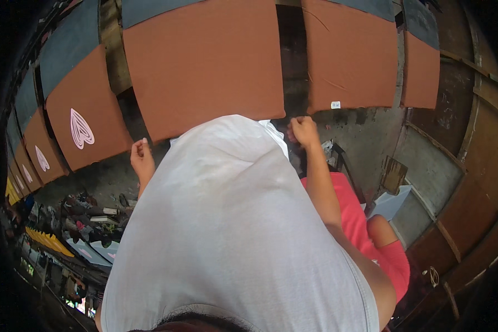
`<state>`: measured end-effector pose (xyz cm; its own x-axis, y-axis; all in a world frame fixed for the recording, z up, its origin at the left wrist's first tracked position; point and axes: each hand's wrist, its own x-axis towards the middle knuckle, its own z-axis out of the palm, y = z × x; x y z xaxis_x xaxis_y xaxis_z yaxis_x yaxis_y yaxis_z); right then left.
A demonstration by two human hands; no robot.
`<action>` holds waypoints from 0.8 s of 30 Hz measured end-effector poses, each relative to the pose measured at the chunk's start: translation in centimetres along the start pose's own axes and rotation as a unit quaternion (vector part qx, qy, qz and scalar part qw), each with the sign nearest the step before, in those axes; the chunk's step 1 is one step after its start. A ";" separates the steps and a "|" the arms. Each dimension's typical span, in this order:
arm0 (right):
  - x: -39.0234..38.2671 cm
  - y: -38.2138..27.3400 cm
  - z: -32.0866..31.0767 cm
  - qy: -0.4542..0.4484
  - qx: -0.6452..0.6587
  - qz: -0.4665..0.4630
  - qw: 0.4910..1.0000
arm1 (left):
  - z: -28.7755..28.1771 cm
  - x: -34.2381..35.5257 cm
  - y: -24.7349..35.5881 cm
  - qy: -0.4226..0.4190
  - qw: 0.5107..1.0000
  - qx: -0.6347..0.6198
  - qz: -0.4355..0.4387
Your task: Placing fabric panels onto printing boards in preparation for screen printing.
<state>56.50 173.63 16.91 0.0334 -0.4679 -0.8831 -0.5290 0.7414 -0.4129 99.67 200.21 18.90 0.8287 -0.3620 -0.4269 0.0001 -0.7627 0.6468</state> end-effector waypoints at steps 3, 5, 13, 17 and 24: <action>-4.7 -7.9 0.5 0.058 -0.486 -0.095 0.867 | -1.5 -0.8 5.3 0.033 0.989 0.061 0.129; -7.1 -12.7 1.7 0.106 -0.474 -0.160 0.859 | -2.1 0.0 7.3 0.027 0.975 0.104 0.196; -2.2 -7.7 4.5 0.093 -0.141 -0.178 0.969 | 0.2 3.0 5.0 -0.158 0.968 -0.178 -0.080; -1.5 -7.5 5.5 0.024 0.032 -0.113 0.993 | -0.1 3.1 4.9 -0.189 0.907 -0.336 -0.170; -2.5 -9.1 6.1 0.000 0.141 -0.068 0.988 | 0.7 3.3 5.1 -0.188 0.890 -0.374 -0.181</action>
<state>66.37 170.96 21.48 0.0883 -0.5715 -0.8158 -0.2618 0.7769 -0.5726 102.03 194.76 20.29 0.4538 -0.4258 -0.7828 0.7173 -0.3467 0.6044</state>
